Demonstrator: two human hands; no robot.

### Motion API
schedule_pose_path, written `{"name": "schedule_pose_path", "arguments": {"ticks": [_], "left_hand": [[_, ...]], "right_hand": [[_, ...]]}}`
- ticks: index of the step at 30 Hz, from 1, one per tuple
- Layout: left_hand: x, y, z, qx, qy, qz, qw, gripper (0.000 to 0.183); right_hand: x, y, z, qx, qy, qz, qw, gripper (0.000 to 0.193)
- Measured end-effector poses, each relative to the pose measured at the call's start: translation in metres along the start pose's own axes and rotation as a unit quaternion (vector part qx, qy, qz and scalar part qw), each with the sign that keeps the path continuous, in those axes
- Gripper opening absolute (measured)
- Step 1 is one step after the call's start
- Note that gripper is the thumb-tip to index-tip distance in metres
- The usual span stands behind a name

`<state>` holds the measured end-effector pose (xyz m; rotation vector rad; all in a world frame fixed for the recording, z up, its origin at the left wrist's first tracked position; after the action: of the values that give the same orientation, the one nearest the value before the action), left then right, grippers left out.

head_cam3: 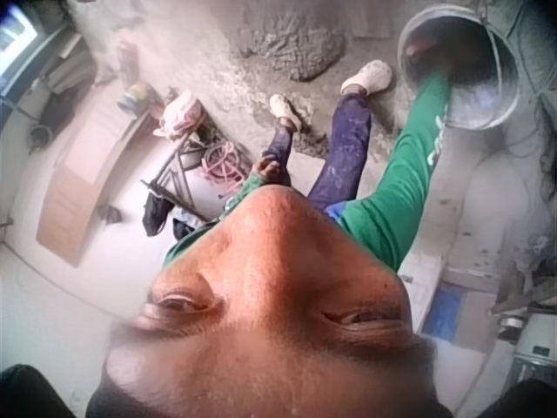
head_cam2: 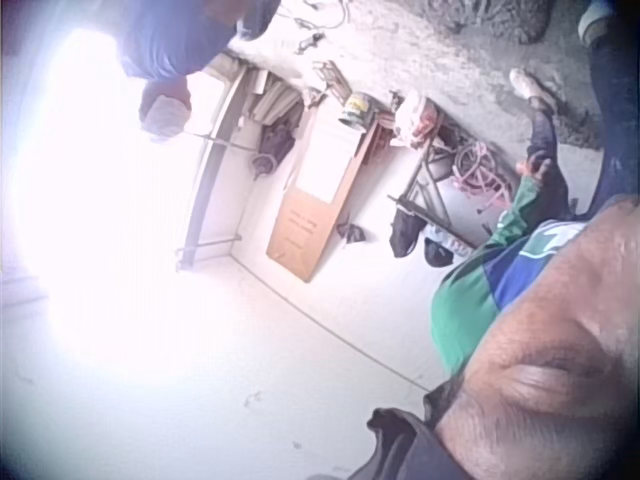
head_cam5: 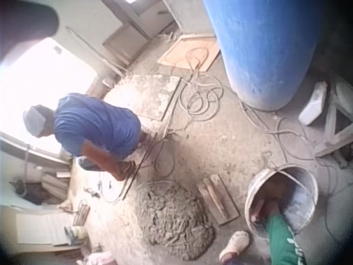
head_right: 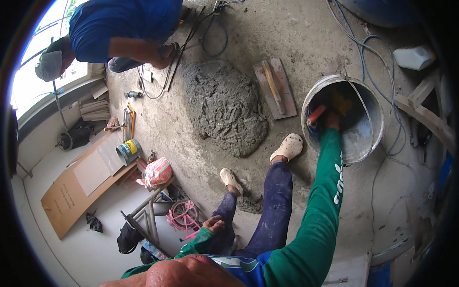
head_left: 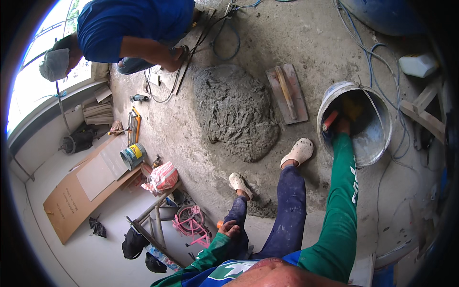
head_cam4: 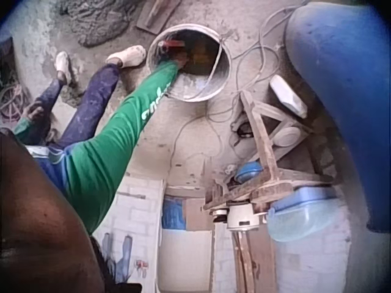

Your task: The person picks up an angle grinder and a cutting disc from the floor. They attach the disc to the grinder, secure it with a nut, and tighten it by hand. The person then hands the assembled grinder to a coworker.

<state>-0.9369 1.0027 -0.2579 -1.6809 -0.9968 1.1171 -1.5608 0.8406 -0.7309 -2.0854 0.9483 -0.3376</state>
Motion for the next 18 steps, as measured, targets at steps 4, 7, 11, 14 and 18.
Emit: {"name": "schedule_pose_path", "arguments": {"ticks": [4, 7, 11, 14, 18], "left_hand": [[0.015, -0.010, 0.011, -0.014, -0.013, -0.004, 1.000, 0.053], [0.011, -0.015, 0.015, -0.019, -0.016, -0.004, 1.000, 0.052], [-0.002, -0.002, 0.010, 0.017, 0.020, 0.006, 1.000, 0.053], [0.020, -0.016, 0.017, -0.016, 0.000, -0.009, 1.000, 0.054], [-0.009, -0.012, 0.018, -0.033, -0.035, 0.003, 0.999, 0.054]], "right_hand": [[0.026, -0.062, -0.060, 0.030, 0.076, 0.106, 0.991, 0.036], [0.044, -0.086, -0.093, 0.081, 0.017, 0.088, 0.993, 0.040], [-0.012, -0.015, -0.014, 0.034, -0.030, 0.012, 0.999, 0.038], [0.039, -0.044, -0.035, 0.072, -0.044, -0.023, 0.996, 0.038], [0.015, -0.027, -0.022, -0.016, -0.012, -0.030, 0.999, 0.038]]}}
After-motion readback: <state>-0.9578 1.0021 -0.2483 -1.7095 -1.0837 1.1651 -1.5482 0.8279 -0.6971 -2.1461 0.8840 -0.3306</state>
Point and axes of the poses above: each hand's wrist, its own y-axis towards the middle knuckle, its own z-axis out of the palm, x = y × z, the point moved 8 cm from there along y, towards the middle knuckle, and after that the axes turned 11 degrees about z, right-handed, at the moved point
